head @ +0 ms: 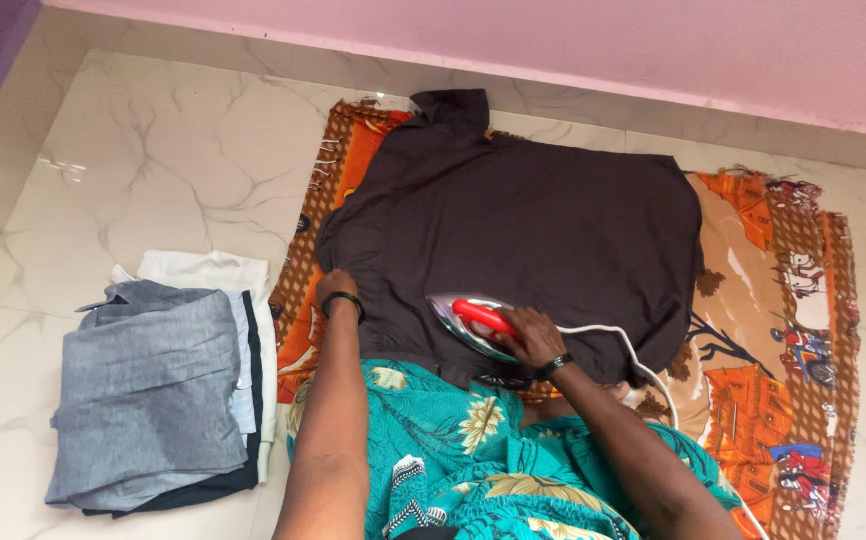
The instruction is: The person irons a dark-colored shirt laid out on a patterned mat on the floor. They smooth the fabric, use a red iron to press the front and back, flip the shirt, and then fold it neatly.
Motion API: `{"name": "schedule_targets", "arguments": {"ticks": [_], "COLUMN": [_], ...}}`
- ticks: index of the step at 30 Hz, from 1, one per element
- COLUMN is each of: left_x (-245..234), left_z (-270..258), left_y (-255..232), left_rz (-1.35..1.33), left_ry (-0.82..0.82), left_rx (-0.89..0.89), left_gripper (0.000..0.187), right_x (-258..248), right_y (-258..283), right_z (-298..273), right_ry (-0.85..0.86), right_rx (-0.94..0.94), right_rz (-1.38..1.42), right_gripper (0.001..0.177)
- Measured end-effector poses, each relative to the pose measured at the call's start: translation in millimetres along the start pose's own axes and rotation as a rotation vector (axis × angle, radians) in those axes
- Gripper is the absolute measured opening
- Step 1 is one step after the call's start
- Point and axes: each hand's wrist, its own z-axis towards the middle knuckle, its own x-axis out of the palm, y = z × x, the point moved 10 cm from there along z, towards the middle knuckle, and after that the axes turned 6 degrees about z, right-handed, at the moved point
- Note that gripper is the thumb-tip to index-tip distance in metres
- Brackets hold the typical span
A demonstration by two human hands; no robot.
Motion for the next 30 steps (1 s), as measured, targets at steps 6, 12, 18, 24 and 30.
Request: {"name": "schedule_targets", "arguments": {"ticks": [6, 12, 18, 24, 30], "left_x": [2, -11, -11, -14, -8], "left_z": [0, -11, -20, -23, -10], "left_y": [19, 12, 7, 6, 11], "left_rz": [-0.259, -0.197, -0.198, -0.244, -0.208], "left_ry": [0.021, -0.023, 0.020, 0.041, 0.016], "left_rx": [-0.230, -0.241, -0.278, -0.271, -0.270], "left_gripper": [0.039, 0.039, 0.034, 0.034, 0.036], "right_x": [5, -4, 16, 44, 54], "right_y": [2, -8, 46, 87, 75], "right_z": [9, 50, 84, 101, 72], "right_ry": [-0.058, -0.292, -0.144, 0.031, 0.263], "right_rx": [-0.013, 0.160, 0.010, -0.081, -0.130], "right_rz": [-0.039, 0.027, 0.103, 0.079, 0.032], "right_gripper": [0.053, 0.052, 0.052, 0.057, 0.056]}}
